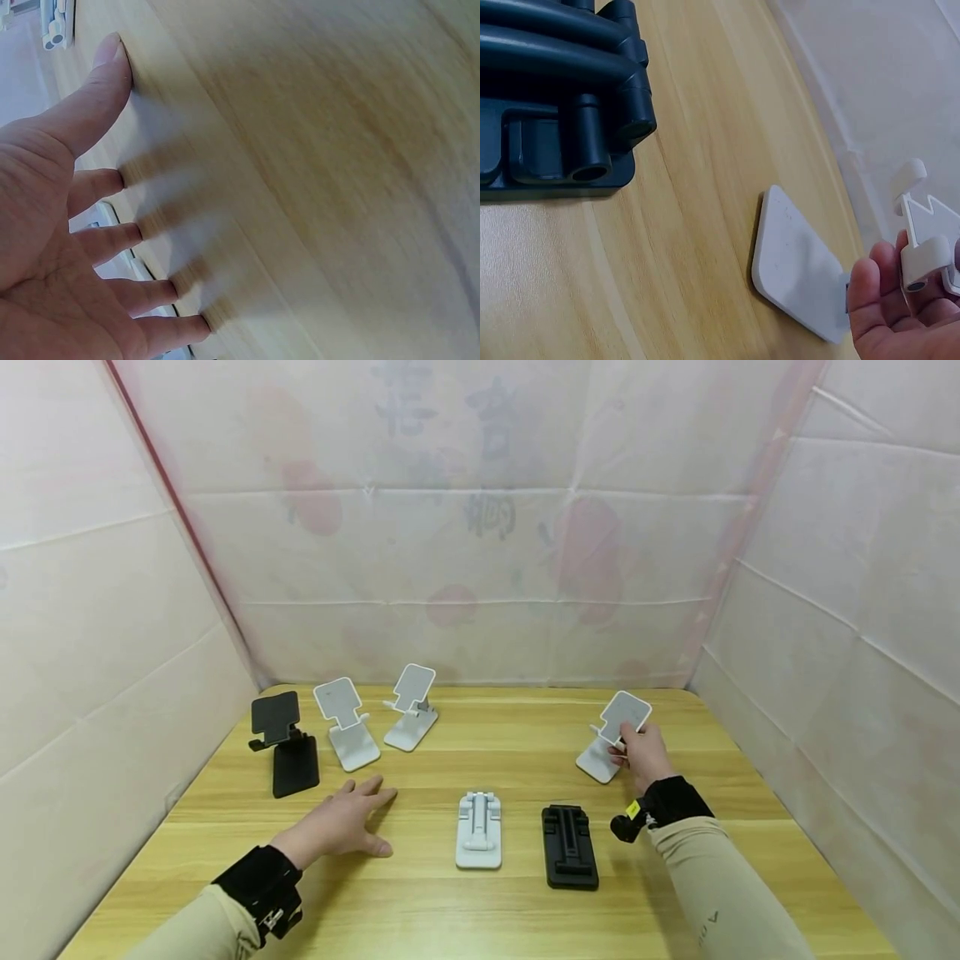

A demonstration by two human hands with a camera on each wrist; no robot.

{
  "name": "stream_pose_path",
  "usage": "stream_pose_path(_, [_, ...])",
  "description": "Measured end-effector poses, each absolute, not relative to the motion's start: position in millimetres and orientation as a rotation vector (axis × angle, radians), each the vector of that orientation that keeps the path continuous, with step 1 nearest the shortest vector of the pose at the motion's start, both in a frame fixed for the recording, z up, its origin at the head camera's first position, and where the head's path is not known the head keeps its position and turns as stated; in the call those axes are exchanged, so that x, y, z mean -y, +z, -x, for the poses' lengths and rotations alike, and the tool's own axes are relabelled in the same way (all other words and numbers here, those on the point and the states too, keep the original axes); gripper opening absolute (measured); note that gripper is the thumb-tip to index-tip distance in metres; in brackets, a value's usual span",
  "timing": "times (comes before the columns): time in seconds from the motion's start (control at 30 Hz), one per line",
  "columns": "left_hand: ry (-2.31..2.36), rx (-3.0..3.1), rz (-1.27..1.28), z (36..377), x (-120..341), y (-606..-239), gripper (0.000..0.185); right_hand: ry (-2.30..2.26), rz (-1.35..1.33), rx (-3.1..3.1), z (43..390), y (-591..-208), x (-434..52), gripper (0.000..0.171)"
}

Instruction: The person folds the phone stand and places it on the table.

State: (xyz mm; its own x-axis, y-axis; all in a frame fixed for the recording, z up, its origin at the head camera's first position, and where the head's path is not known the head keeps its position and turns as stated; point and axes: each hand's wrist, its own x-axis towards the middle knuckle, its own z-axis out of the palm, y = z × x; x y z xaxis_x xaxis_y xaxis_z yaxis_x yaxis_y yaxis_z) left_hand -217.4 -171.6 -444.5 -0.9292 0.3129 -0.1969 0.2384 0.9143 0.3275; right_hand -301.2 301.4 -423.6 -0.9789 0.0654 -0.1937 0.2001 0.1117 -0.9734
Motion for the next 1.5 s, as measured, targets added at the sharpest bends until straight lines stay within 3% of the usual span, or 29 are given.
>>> stream_pose_path(0.23, [0.444, -2.82, -0.408, 216.4, 170.0, -442.7, 0.093, -2.038, -0.332, -2.261, 300.1, -426.8, -300.3, 0.057])
stream_pose_path(0.7, [0.422, -2.823, -0.415, 218.1, 168.6, -440.7, 0.092, -2.051, -0.177, -2.294, 295.9, -418.0, -289.5, 0.057])
stream_pose_path(1.1, [0.403, -2.812, -0.418, 220.3, 168.8, -438.9, 0.091, -2.075, 0.024, -2.286, 291.0, -395.0, -243.3, 0.049])
stream_pose_path(1.5, [0.573, -2.915, -0.42, 230.9, 149.6, -437.0, 0.062, -2.084, 0.212, -2.214, 278.3, -372.8, -192.8, 0.039])
